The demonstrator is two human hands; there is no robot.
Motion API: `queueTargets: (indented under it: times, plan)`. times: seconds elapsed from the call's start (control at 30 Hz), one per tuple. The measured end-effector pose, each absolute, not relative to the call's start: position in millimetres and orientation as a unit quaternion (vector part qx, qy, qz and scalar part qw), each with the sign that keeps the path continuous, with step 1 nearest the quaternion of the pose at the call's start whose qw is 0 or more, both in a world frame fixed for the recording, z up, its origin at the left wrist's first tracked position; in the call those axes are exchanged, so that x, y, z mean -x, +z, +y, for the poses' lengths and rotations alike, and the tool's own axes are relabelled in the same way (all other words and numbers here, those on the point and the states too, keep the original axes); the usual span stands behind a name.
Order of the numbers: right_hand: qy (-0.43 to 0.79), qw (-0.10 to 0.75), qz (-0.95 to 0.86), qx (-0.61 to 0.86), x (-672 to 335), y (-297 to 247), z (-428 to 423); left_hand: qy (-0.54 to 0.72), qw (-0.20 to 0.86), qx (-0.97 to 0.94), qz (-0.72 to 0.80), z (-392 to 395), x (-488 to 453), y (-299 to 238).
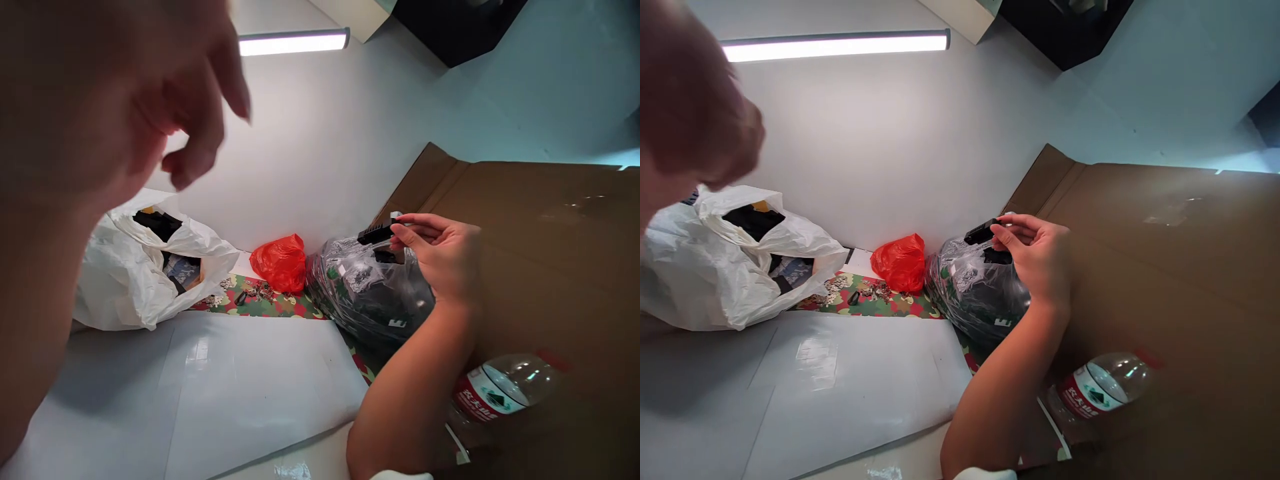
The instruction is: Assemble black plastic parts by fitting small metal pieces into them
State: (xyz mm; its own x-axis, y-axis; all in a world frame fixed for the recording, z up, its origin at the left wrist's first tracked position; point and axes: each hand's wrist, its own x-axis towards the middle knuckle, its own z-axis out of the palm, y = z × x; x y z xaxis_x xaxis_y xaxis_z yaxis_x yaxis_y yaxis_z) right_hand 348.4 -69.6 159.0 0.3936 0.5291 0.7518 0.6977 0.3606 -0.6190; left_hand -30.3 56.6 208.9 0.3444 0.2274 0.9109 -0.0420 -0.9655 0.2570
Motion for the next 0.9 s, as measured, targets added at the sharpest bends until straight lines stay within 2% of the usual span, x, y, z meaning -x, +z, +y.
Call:
queueTargets:
  times: [0.07, 0.27, 0.43, 0.67, 0.9]
  plan:
    - [-0.042, 0.604, -0.576, 0.549, -336.9, 161.9, -71.1, 0.599, 0.111, -0.787, 0.097, 30.9, 9.1, 211.2]
    - [0.040, 0.531, -0.700, 0.476, -289.7, 171.4, -74.0, 0.359, 0.094, -0.922, 0.108, 22.7, -21.7, 191.4]
    - [0.039, 0.504, -0.764, 0.400, -258.4, 172.8, -78.1, 0.324, 0.148, -0.931, 0.083, 28.6, -24.7, 188.6]
    - [-0.017, 0.518, -0.779, 0.352, -242.5, 174.4, -93.9, 0.322, 0.206, -0.924, 0.011, 18.1, -15.9, 197.7]
    - [-0.069, 0.559, -0.748, 0.351, -232.6, 175.9, -98.0, 0.403, 0.174, -0.899, 0.010, 7.6, -14.2, 198.8]
